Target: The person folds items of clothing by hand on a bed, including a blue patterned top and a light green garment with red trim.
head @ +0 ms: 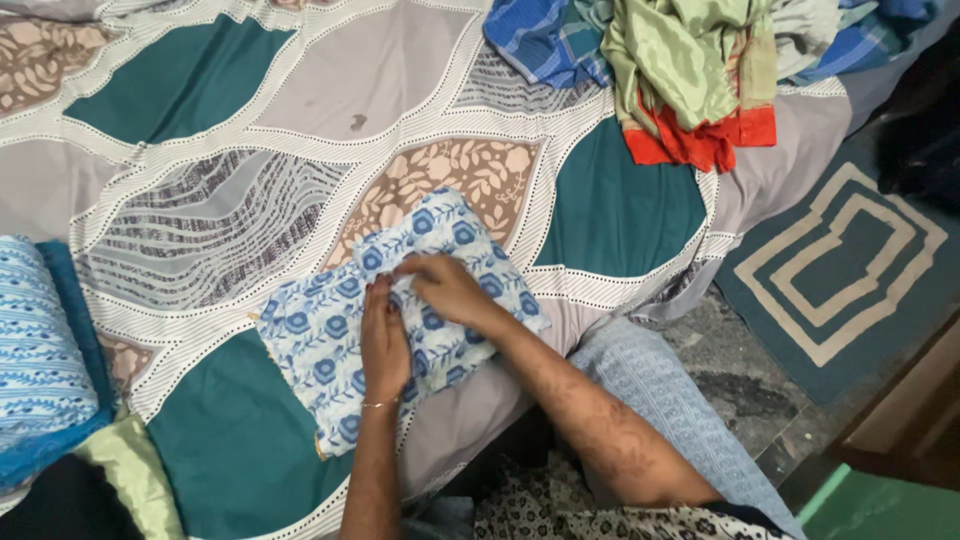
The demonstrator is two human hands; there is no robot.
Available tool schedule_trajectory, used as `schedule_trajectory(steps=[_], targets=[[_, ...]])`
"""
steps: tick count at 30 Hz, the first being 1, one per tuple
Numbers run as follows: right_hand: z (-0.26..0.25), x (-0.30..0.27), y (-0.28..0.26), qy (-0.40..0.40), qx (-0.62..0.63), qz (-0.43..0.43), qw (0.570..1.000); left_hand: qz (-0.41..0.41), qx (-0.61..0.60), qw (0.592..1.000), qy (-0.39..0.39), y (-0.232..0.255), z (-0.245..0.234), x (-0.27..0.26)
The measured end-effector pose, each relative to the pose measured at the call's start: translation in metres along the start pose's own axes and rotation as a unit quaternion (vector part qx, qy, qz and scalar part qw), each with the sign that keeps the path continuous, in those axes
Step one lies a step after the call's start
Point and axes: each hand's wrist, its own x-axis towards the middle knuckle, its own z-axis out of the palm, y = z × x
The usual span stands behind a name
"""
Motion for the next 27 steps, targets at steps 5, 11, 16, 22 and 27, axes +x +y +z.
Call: schedule_trajectory(steps=[5, 11, 16, 22, 27], targets=[[0.012, -0.007, -0.028, 0.074, -0.508, -0.024, 0.858, 0.007, 0.195, 0.981, -0.015, 0.003, 0.007, -0.007], [0.010, -0.003, -0.032, 0.092, -0.559, 0.018, 0.824, -0.031, 0.251, 0.967, -0.032, 0.016, 0.007, -0.007], [0.009, 0.001, -0.026, 0.138, -0.545, 0.030, 0.826, -0.028, 0.246, 0.969, -0.022, 0.014, 0.008, -0.008], [0.002, 0.001, -0.047, 0.060, -0.541, 0.072, 0.836, -0.023, 0.246, 0.969, -0.018, 0.016, 0.003, -0.003], [0.006, -0.024, -0.051, 0.020, -0.531, 0.043, 0.846, -0.010, 0.301, 0.952, -0.054, 0.009, -0.007, 0.008]])
